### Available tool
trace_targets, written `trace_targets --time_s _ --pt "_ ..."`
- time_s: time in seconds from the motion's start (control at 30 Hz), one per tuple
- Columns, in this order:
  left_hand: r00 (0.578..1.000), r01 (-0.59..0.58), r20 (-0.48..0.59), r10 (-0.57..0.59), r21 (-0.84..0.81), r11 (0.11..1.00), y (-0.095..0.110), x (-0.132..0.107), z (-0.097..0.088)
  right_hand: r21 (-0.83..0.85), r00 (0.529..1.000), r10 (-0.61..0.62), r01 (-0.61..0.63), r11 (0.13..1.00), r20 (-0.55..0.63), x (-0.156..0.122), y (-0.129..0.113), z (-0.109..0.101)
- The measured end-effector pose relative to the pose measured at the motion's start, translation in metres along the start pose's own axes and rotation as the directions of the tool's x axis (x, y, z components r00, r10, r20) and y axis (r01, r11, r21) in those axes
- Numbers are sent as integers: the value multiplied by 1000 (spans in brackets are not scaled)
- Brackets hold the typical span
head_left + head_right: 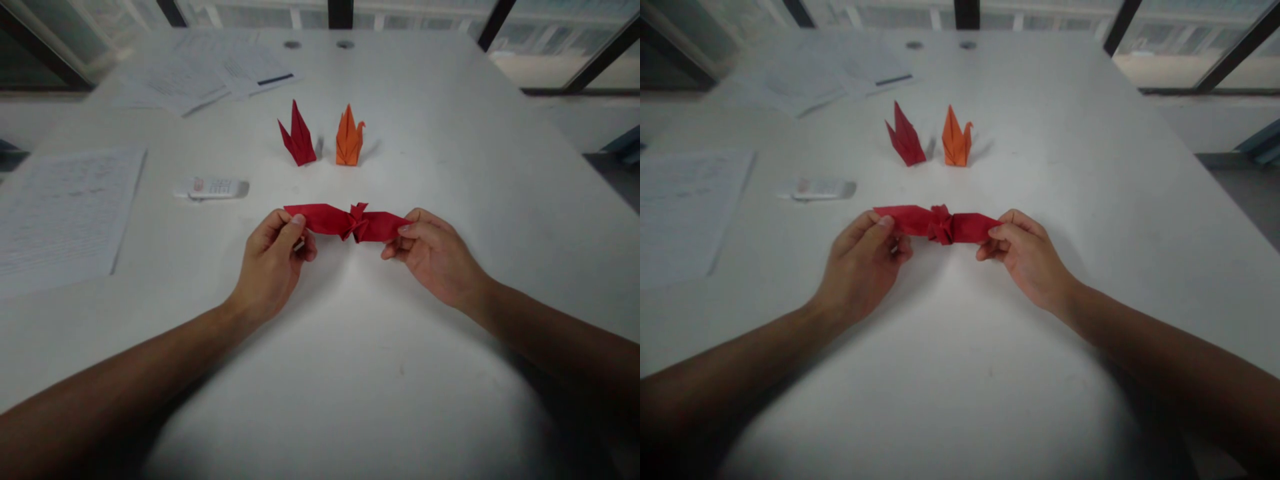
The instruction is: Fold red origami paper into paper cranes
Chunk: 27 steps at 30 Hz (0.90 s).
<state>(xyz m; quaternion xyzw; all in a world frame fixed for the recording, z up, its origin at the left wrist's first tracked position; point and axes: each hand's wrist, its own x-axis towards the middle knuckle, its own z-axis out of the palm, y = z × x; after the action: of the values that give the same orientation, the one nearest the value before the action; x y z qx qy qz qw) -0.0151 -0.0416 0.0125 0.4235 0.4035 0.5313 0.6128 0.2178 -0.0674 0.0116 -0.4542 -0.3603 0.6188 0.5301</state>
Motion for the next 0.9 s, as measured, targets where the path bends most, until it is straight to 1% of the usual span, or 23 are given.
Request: trace_targets --time_s 0.13,0.27,0.4,0.53,0.63,0.73,0.8,0.9 --pt "1000 14 -27 -15 -14 1000 1 0 1 44 1000 17 -16 999 -14 3 0 -2" --pt "999 26 -45 -27 -20 999 0 0 0 29 1000 11 -10 1000 -16 5 -1 -4" --pt "996 73 -59 -73 -14 997 1 0 -1 2 1000 7 -7 1000 -16 7 -5 -6" --pt "986 122 -116 -118 26 992 6 0 3 25 998 39 -37 999 -59 7 -11 -5" --pt "982 145 -127 -138 42 989 10 -1 6 38 995 51 -48 998 -81 7 -14 -5" --pt "984 152 -99 -146 56 987 10 -3 5 27 996 -1 3 1000 -87 8 -15 -5" --pt "989 148 -42 -145 81 986 8 -3 1 28 995 -24 27 999 -92 8 -15 -6" --pt "988 126 67 -138 149 981 5 -4 -6 38 997 -20 23 999 -76 9 -16 -6"
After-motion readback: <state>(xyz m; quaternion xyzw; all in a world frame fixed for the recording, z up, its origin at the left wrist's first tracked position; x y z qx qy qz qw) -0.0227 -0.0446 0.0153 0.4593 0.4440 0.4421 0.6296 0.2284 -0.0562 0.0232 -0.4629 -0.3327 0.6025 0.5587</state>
